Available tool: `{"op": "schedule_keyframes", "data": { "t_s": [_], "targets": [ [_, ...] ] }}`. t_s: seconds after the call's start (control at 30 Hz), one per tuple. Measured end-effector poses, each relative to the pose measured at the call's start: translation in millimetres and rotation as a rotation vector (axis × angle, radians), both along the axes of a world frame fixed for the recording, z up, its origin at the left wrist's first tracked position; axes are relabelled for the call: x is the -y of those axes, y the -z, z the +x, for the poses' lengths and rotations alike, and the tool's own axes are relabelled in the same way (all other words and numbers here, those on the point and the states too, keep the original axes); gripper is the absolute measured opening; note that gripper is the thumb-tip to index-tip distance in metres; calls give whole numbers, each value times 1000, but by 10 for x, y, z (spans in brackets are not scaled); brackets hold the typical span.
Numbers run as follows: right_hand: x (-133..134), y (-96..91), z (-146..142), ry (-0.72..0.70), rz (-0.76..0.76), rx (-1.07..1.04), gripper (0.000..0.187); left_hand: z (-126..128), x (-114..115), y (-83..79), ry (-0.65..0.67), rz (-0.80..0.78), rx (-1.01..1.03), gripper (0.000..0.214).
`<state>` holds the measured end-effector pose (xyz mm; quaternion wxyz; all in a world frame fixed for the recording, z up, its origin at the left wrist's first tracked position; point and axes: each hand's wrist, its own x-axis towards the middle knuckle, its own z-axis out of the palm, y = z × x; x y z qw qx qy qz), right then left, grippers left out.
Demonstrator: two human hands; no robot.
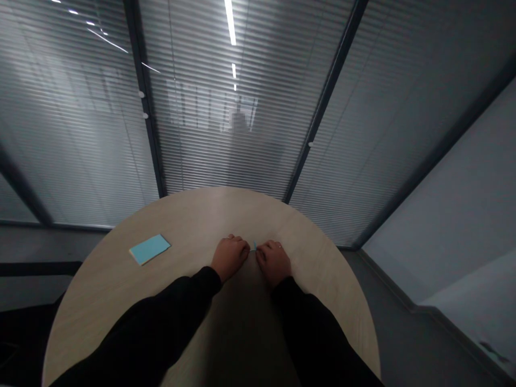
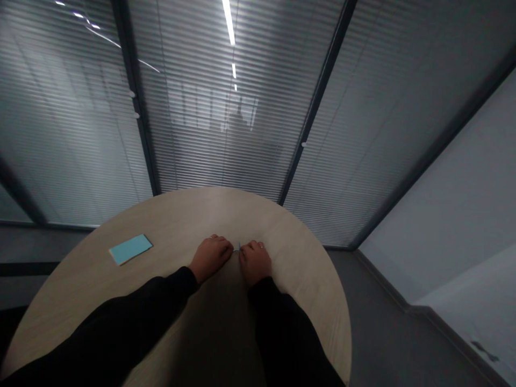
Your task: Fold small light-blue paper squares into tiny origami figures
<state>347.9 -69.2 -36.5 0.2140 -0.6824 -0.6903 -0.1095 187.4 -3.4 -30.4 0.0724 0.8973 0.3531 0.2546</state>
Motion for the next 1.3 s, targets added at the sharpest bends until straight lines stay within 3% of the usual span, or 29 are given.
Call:
{"op": "schedule_keyframes", "data": {
  "t_s": [0.47, 0.6, 0.77, 0.9, 1.03, 1.17, 1.3],
  "targets": [
    [-51, 63, 7, 69, -10, -171, 23, -5, 63, -16, 13, 44, -36, 26],
    [-195, 96, -27, 97, 4, -185, 23, -58, 31, -9, -43, 13, 55, 27],
    [-487, 102, -226, 104, 20, -173, 24, -339, -93, -4, -147, 7, 106, 24],
    [-811, 79, -419, 99, 33, -151, 26, -575, -126, 3, -125, 16, 74, 24],
    [-1103, 17, -530, 74, 49, -124, 24, -653, -80, 20, -101, 6, 39, 24],
    [-1212, -9, -452, 91, 45, -103, 26, -648, -68, 35, -99, -14, 53, 26],
    [-1152, 22, -195, 143, 16, -86, 27, -650, -81, 23, -96, -35, 66, 26]
  ]
}}
